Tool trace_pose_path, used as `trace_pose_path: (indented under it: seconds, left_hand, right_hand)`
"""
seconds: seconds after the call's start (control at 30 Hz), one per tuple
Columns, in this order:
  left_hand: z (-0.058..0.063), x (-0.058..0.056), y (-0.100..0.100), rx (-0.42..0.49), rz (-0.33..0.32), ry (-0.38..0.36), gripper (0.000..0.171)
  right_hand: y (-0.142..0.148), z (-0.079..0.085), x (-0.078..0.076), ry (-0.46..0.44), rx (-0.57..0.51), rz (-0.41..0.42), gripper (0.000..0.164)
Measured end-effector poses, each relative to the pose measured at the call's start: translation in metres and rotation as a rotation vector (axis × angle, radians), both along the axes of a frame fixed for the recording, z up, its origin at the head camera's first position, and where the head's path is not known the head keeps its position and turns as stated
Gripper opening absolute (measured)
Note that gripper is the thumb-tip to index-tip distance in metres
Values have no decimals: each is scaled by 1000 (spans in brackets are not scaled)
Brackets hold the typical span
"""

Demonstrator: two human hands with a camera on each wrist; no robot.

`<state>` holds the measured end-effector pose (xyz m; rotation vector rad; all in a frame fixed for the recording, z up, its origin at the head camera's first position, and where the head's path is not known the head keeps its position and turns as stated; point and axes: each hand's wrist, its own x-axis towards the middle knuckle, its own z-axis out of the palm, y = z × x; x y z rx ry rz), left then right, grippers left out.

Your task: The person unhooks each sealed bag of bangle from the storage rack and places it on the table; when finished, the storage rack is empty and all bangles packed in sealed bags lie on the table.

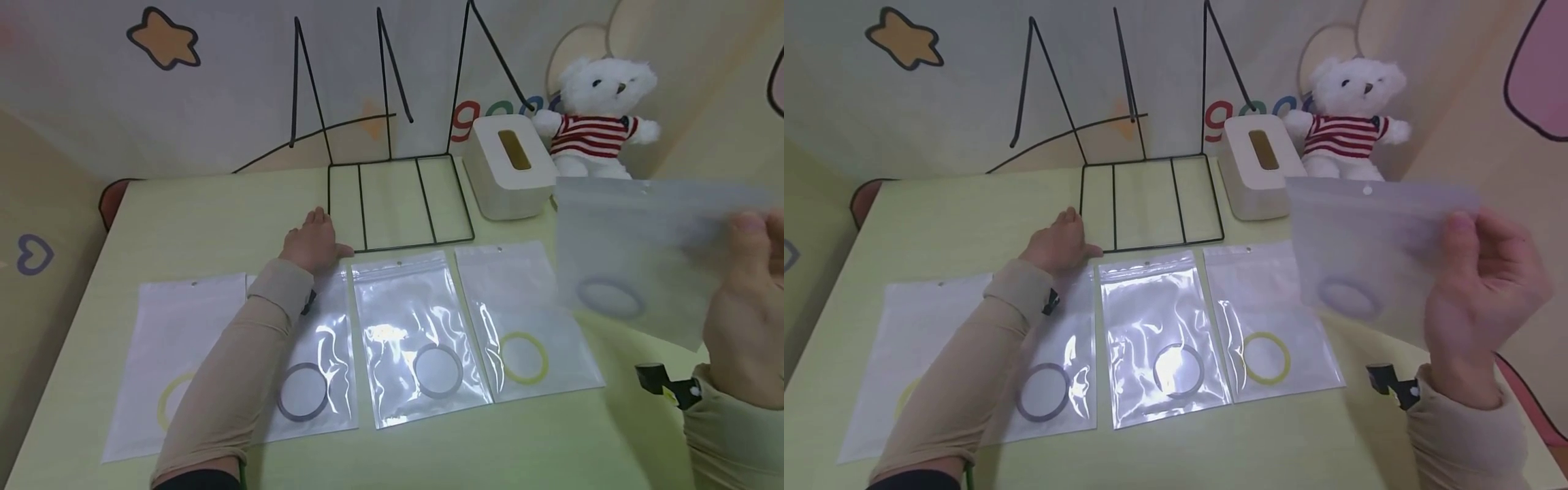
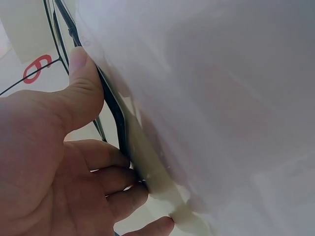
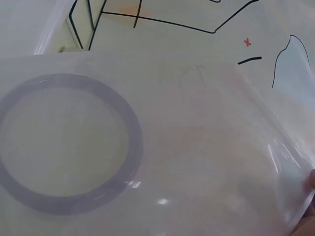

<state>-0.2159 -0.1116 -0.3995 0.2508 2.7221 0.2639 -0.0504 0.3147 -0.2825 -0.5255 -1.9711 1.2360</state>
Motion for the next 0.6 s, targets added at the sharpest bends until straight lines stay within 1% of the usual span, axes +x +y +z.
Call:
trace_pose_path:
  seconds: [0.03, 0.07, 0.1, 0.13, 0.23, 0.33, 0.37, 0.4, 0.47, 0.53, 0.6]
  left_hand:
    - [1, 0, 0, 0, 1, -1, 91]
    - [1, 0, 0, 0, 1, -2, 91]
    - [2, 0, 0, 0, 1, -2, 91]
    - [3, 0, 0, 0, 1, -2, 91]
    - [4, 0, 0, 4, 4, -1, 90]
    - [5, 0, 1, 5, 2, 6, 90]
    - [5, 0, 1, 4, 1, 9, 90]
    - [5, 1, 1, 3, -1, 11, 90]
    - [5, 0, 1, 4, -3, 12, 89]
    - [5, 0, 1, 3, -3, 8, 89]
    - [5, -1, 1, 4, -1, 3, 89]
  right_hand:
    - [2, -1, 2, -60, 35, -38, 27]
    - [5, -2, 4, -91, 42, -61, 27]
    - [8, -3, 6, -113, 41, -78, 27]
    - [10, -5, 7, -120, 68, -87, 27]
    - [17, -12, 8, -106, 165, -96, 28]
    - [25, -17, 8, -84, 211, -66, 29]
    - [28, -18, 8, -82, 221, -70, 30]
    - [31, -18, 7, -84, 224, -74, 31]
    - [35, -19, 5, -86, 196, -59, 32]
    - [39, -18, 2, -90, 174, -71, 34]
    - [43, -17, 1, -87, 205, -72, 35]
